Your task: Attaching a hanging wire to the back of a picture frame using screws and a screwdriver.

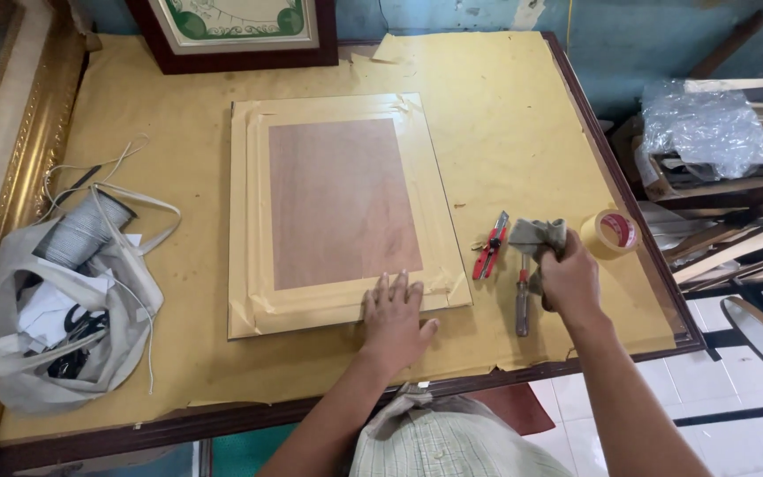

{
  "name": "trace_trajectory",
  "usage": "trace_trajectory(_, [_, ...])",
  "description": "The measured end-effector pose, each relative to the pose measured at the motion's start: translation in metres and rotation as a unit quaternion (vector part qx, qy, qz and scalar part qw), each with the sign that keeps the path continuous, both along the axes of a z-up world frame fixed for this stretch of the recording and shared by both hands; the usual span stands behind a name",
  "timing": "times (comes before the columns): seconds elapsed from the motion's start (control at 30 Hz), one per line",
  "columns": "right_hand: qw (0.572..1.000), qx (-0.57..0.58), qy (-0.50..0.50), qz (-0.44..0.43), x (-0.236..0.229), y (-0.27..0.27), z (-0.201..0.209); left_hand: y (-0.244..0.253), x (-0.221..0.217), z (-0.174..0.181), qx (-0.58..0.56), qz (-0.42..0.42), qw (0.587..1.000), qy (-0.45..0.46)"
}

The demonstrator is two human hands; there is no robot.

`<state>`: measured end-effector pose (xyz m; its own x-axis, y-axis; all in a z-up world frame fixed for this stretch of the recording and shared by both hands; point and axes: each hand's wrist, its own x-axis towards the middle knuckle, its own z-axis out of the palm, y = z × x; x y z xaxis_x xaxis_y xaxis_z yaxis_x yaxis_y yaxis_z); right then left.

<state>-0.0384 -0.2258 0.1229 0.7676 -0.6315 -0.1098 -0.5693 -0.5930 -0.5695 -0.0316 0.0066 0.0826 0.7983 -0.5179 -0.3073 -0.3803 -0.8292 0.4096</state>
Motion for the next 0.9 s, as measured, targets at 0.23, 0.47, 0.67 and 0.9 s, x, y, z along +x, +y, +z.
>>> trace_trajectory(0.23, [0.995, -0.027, 0.092, 0.038, 0.004, -0.011, -0.012, -0.046, 0.010, 0.000, 0.099, -0.032, 0.993, -0.051])
trace_trajectory(0.47, [0.991, 0.006, -0.081, 0.104, -0.003, 0.001, -0.022, -0.060, 0.027, 0.005, 0.210, -0.043, 0.977, -0.005])
trace_trajectory(0.67, [0.981, 0.023, -0.136, 0.137, 0.005, -0.003, -0.037, -0.076, 0.032, 0.042, 0.299, -0.091, 0.949, 0.035])
trace_trajectory(0.9, [0.980, 0.036, -0.151, 0.121, 0.023, 0.002, -0.054, -0.094, 0.047, -0.002, 0.316, -0.046, 0.945, 0.068])
